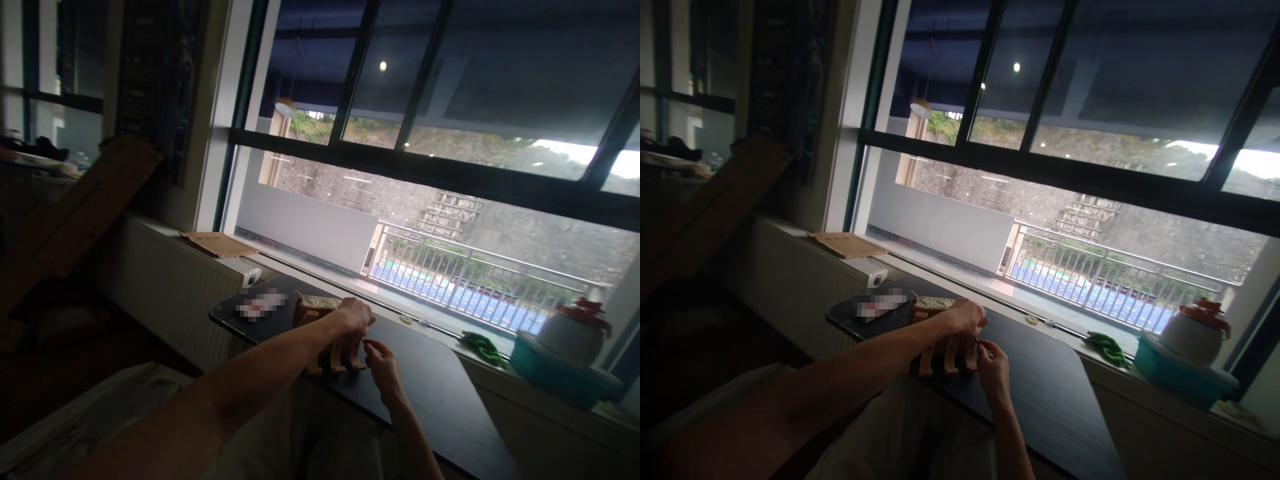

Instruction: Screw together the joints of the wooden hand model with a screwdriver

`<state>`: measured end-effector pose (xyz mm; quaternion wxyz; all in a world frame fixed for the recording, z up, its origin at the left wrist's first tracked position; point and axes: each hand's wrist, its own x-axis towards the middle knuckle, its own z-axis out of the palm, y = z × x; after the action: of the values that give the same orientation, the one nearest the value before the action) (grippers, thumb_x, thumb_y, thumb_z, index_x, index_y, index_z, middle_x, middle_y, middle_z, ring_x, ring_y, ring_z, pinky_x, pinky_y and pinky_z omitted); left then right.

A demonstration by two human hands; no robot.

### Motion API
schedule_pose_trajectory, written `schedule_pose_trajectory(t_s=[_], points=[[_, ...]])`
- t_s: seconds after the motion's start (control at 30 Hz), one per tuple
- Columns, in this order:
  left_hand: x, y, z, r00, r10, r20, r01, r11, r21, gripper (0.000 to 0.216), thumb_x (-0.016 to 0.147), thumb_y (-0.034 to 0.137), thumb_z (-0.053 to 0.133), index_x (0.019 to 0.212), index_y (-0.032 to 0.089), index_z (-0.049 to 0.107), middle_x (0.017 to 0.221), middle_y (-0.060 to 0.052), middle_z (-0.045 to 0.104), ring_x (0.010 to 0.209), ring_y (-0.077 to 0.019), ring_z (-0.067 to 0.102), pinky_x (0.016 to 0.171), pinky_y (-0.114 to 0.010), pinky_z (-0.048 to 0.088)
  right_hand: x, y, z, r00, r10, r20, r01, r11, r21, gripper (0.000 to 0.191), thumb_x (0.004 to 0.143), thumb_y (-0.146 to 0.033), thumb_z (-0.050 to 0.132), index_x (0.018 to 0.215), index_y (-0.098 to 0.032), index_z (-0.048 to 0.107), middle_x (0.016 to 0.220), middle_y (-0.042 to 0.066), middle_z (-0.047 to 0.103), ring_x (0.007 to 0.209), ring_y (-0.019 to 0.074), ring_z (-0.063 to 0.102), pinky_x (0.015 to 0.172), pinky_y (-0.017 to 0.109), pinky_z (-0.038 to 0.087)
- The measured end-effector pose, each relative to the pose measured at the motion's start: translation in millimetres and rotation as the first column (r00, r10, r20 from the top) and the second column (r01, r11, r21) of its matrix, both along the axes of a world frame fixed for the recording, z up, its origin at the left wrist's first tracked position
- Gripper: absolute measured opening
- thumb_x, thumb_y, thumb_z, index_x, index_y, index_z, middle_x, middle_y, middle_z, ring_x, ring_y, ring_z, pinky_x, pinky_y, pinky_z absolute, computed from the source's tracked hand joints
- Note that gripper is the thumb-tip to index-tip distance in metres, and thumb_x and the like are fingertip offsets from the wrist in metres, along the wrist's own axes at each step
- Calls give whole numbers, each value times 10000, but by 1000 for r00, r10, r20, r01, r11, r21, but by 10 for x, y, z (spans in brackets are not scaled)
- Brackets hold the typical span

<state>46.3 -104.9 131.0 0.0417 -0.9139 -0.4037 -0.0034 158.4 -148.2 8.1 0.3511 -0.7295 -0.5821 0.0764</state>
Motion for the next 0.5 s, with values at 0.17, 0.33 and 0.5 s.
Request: schedule_pose_trajectory(t_s=[0.17, 0.33, 0.5], points=[[-4, 21, -27, 1000, -2, 18, 2, 1000, 2, 273, 906, 315, 543, 1113, 142, 579, 1132, -85, 602, 989, -211, 600, 842, -417, 507, -84, -122, 153, 976, 14, 218, -18, 1000, 15, 222, 892, -235, 504, 1084, -197, 612, 861, 45, 652, 802, 175, 628, 708, 314, 477], [-9, 9, -20, 999, 6, 32, -6, 1000, 0, 272, 908, 315, 539, 1111, 139, 579, 1118, -84, 607, 970, -206, 606, 830, -410, 512, -173, -189, 202, 939, 57, 340, -53, 998, -23, 252, 886, -93, 455, 1056, -155, 631, 898, 95, 642, 837, 195, 639, 744, 331, 469], [-3, 8, -13, 999, 4, 32, -4, 1000, -5, 280, 907, 316, 540, 1121, 138, 574, 1124, -84, 604, 972, -210, 606, 830, -411, 513, -80, -84, 155, 967, 84, 241, -69, 995, -68, 283, 909, -332, 524, 1134, -167, 566, 1085, 59, 606, 916, 171, 600, 805, 386, 505]])
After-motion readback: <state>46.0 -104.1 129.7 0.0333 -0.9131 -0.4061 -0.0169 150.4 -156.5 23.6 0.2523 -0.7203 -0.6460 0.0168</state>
